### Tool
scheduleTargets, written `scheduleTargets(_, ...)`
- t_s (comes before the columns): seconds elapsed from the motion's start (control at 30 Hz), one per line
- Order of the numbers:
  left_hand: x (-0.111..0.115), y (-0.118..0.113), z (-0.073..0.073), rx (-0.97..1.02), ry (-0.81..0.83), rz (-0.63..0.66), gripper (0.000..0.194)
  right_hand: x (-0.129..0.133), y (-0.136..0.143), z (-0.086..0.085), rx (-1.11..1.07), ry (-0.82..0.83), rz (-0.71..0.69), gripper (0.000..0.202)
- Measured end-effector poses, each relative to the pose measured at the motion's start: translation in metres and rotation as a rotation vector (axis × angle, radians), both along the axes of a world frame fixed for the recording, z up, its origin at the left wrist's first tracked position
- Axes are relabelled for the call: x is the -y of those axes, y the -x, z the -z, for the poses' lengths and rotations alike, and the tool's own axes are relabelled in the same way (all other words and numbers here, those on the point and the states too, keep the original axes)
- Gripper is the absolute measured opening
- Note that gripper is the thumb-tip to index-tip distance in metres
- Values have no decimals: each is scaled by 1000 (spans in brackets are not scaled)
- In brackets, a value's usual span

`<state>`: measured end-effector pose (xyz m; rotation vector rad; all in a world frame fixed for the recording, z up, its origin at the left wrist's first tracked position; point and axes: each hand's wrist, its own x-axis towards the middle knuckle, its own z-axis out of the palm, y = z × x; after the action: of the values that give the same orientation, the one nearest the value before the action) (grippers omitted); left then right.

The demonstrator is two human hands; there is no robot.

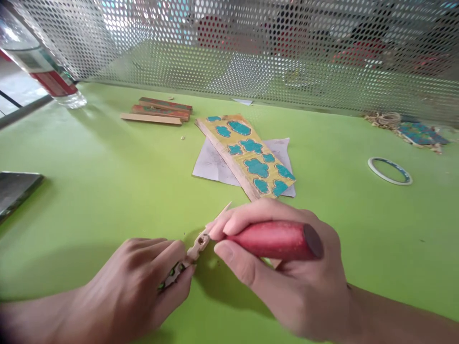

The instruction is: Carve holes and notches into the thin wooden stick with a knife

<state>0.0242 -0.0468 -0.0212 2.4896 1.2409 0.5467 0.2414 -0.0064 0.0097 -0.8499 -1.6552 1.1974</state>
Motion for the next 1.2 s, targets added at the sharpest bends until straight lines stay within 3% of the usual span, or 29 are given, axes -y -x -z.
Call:
scheduleTargets(0.5, 1, -1, 3, 34, 24, -6, 17, 6, 4, -10, 131, -121, 4, 26)
scheduleTargets(0.73, 2, -3, 3, 6, -8, -22, 18, 17, 5, -7, 356, -370, -71, 38)
scheduleTargets(0.87, 3, -3, 2, -15, 2, -14, 18, 18, 13, -13, 317, -329, 4, 29)
scheduleTargets(1.03, 4, -3, 3, -29, -20, -42, 19, 15, 20, -21, 271, -322, -70, 24)
scheduleTargets(1.1, 4, -4, 3, -37, -23, -51, 18, 10, 18, -17, 241, -235, -68, 19)
scheduleTargets(1.2, 5, -4, 4, -75, -62, -61, 18, -3, 13, -6, 167, 42, -5, 7)
